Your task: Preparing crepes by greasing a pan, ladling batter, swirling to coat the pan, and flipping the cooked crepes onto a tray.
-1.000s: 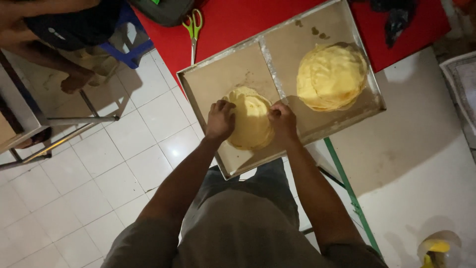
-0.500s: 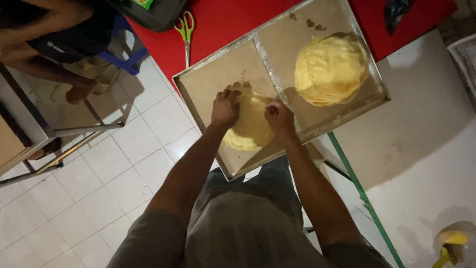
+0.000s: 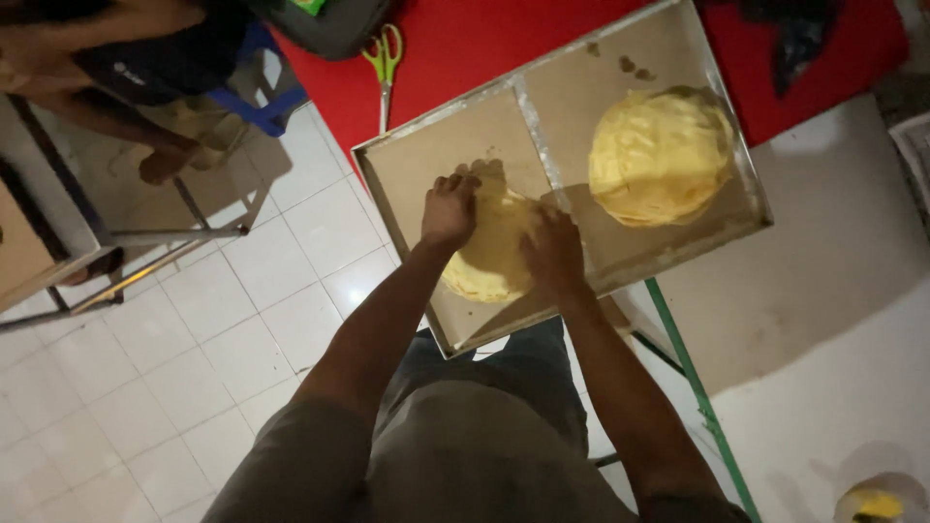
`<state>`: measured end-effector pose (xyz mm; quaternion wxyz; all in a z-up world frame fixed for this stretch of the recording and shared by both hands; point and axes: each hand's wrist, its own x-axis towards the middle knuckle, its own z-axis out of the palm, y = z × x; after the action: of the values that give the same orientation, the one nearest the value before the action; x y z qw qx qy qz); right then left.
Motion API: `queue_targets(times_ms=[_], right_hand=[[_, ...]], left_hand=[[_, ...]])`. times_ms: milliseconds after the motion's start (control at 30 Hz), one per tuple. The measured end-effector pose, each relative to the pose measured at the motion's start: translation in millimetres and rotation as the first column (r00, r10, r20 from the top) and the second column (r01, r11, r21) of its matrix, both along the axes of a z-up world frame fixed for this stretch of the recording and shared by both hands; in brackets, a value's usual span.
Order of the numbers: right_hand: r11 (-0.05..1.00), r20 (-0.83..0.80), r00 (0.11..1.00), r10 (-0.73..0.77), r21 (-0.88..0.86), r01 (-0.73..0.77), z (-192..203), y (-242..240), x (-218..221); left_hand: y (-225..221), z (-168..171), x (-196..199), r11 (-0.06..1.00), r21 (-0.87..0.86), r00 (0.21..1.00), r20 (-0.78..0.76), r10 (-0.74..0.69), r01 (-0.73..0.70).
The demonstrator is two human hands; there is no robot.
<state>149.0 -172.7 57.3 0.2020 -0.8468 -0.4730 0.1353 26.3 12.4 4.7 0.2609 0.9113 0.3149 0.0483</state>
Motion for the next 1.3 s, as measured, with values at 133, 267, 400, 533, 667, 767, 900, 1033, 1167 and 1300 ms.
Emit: queue_targets(times_ms=[133, 267, 400, 533, 667, 767, 900, 1033, 1167, 1300], right_hand=[[0.951, 0.119, 0.957, 0.265, 0.132, -0.280, -19, -2, -28], [0.966, 0.253, 0.936, 0.246, 0.010, -0.256, 9, -7, -49], [0.967, 0.360, 0.903, 0.236, 0.003, -0.255, -10, -13, -45], [0.968, 0.301, 0.925, 0.232, 0.026, -0.251, -12, -11, -42], [0.972, 0.253, 0.939, 0.232, -0.027, -0.232, -16, -14, -43], [0.972, 0.270, 0.934, 0.234, -0.031, -0.235, -17, -18, -43], [0.972, 0.379, 0.895, 0.234, -0.059, -0.229, -10, -16, -44], [0.983, 0.209, 0.961, 0.183, -0.043, -0.178, 12, -18, -49], [0.992, 0.265, 0.956, 0.123, -0.020, -0.122, 0, -39, -48], [0.992, 0.315, 0.946, 0.075, 0.077, -0.104, 5, -42, -51]], left_hand=[[-16, -18, -28, 0.962, 0.225, 0.957, 0.206, -0.204, 0.156], [-34, 13, -45, 0.885, 0.185, 0.903, -0.126, -0.411, 0.428], [-35, 16, -50, 0.924, 0.149, 0.935, -0.096, -0.341, 0.352], [-35, 7, -50, 0.926, 0.139, 0.935, -0.105, -0.339, 0.351], [-31, 9, -51, 0.911, 0.048, 0.900, -0.184, -0.395, 0.410], [-32, 14, -55, 0.904, 0.028, 0.888, -0.203, -0.413, 0.426], [-27, 18, -56, 0.906, 0.028, 0.894, -0.172, -0.413, 0.423], [-31, 55, -66, 0.903, -0.009, 0.884, -0.198, -0.423, 0.429], [-44, 76, -76, 0.901, -0.051, 0.882, -0.187, -0.432, 0.430], [-45, 76, -76, 0.908, -0.103, 0.888, -0.191, -0.418, 0.405]])
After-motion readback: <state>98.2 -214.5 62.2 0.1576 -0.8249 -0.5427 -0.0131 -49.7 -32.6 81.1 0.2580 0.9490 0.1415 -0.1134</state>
